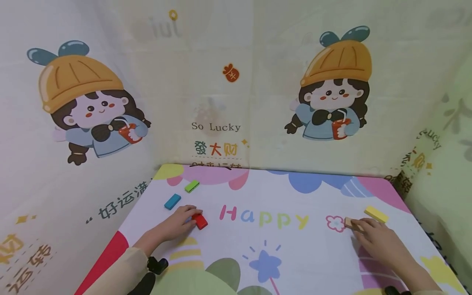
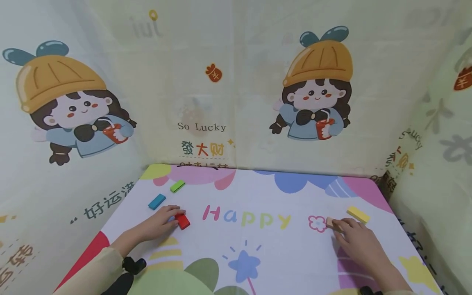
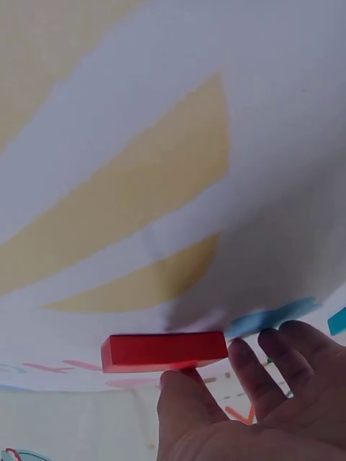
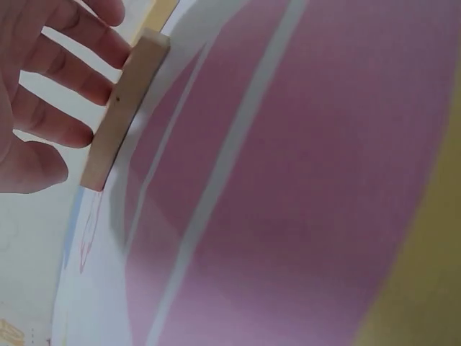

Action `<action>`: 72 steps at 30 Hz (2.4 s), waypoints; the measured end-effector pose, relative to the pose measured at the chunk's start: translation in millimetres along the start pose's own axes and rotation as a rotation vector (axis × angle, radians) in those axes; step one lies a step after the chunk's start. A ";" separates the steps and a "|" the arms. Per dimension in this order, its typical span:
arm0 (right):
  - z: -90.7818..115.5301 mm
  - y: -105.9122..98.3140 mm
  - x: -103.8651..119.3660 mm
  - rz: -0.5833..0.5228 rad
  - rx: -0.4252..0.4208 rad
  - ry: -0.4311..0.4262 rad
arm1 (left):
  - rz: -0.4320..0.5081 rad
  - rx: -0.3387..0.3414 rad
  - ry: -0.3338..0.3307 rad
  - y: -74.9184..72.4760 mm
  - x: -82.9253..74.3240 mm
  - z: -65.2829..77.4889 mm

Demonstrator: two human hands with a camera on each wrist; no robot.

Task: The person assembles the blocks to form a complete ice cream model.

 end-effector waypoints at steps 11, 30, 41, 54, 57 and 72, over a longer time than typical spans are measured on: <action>-0.1 -3.4 2.2 -0.182 0.084 0.096 | 0.056 -0.131 -0.115 1.3 6.0 3.5; 11.2 10.9 17.4 -0.500 0.194 0.212 | 0.153 -0.197 -0.190 4.7 1.7 10.8; 18.0 23.1 38.2 -0.782 0.320 0.215 | 0.233 -0.190 -0.168 13.5 0.7 7.9; 14.4 25.1 79.0 -0.608 0.260 0.184 | 0.256 -0.184 -0.175 20.9 -21.3 -4.9; 13.5 25.2 86.9 -0.602 0.252 0.185 | 0.254 -0.175 -0.164 23.6 -27.2 -9.4; 12.2 34.3 125.6 -0.658 0.213 0.064 | 0.237 -0.139 -0.104 42.4 -58.0 -41.6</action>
Point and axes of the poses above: each hand's wrist, its own z-axis away from the middle knuckle, its own y-axis out of the palm, x = y × z, the point moved 5 cm from there along -z, towards the middle knuckle, and after that the axes turned 2 degrees about x, right-handed, at the moved point
